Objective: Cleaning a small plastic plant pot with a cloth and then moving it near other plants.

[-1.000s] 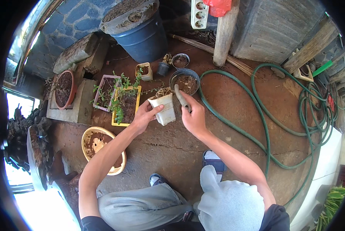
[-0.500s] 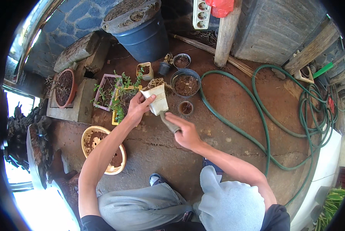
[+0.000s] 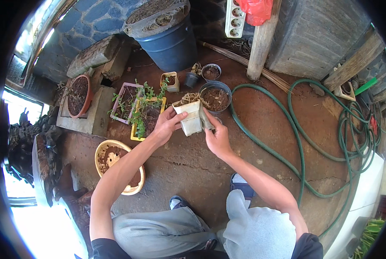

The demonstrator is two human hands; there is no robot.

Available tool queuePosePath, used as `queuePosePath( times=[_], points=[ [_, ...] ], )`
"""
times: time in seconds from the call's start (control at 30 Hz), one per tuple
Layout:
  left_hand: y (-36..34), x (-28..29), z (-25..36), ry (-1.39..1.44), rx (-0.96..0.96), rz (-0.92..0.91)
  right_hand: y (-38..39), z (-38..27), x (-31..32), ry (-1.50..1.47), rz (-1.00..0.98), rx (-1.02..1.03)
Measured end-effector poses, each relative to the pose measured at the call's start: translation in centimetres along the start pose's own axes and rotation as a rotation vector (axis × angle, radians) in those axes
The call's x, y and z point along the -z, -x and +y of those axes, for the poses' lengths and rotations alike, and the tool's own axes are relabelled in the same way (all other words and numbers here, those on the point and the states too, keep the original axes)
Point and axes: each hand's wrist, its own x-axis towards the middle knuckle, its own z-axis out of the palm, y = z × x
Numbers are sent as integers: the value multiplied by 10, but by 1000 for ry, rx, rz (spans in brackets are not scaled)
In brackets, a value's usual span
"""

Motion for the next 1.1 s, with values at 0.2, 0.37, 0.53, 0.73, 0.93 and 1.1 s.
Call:
queuePosePath(
  times=[0.2,0.37,0.53,0.73,0.93,1.1],
  points=[
    [4,0,4,20,-10,-81,4,36,2,-260,-36,-305],
    [2,-5,-3,-2,-18,-156,-18,29,8,-510,6,-409],
    [3,-1,-8,-43,-19,-118,-8,25,7,-376,-53,-393],
    [6,10,-9,-17,-2,-48,18,4,2,5,-177,-229],
    [7,6,-10,15,44,26,11,-16,6,-46,163,-224],
    [4,-1,-6,25,89,92,-8,-32,6,162,38,68]
  ],
)
